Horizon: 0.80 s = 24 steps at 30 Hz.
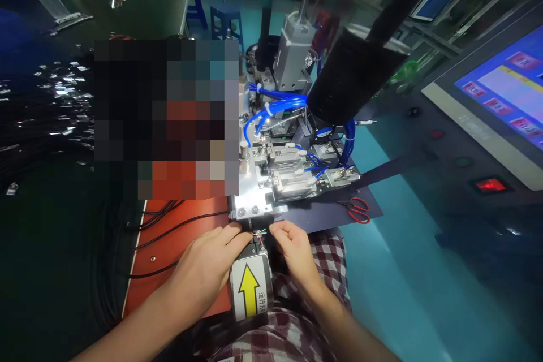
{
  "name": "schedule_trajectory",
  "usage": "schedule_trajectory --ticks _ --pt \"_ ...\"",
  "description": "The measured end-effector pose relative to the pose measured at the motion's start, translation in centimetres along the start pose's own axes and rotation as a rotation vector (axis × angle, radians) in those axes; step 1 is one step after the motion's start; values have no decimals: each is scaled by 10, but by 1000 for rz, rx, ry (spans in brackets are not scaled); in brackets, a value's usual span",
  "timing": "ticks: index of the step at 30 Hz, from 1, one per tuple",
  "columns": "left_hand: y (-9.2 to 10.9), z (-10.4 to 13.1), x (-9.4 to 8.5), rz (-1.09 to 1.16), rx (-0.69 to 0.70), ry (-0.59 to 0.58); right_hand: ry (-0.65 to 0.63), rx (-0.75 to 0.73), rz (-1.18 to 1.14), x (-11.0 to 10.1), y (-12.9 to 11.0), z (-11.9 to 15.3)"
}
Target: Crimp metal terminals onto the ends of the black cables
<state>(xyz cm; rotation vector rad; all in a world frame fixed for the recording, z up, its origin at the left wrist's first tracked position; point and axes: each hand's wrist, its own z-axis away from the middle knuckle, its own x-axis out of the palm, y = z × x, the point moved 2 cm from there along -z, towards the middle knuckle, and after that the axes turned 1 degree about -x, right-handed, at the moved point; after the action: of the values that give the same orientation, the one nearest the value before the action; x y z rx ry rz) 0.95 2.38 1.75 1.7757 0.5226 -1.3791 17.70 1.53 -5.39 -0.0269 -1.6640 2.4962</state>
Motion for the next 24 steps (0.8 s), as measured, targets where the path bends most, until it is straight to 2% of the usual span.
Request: schedule_trajectory --ticks 6,9,18,24 --pt "0 0 0 6 -8 -11 -89 -100 142 2 -7 3" --pt "0 0 1 9 -5 -18 -87 -176 243 7 -9 3" --pt "0 0 2 -58 15 -19 -162 -96 58 12 -3 1" --pt "1 1 2 -54 -7 -50 -73 -145 160 6 8 12"
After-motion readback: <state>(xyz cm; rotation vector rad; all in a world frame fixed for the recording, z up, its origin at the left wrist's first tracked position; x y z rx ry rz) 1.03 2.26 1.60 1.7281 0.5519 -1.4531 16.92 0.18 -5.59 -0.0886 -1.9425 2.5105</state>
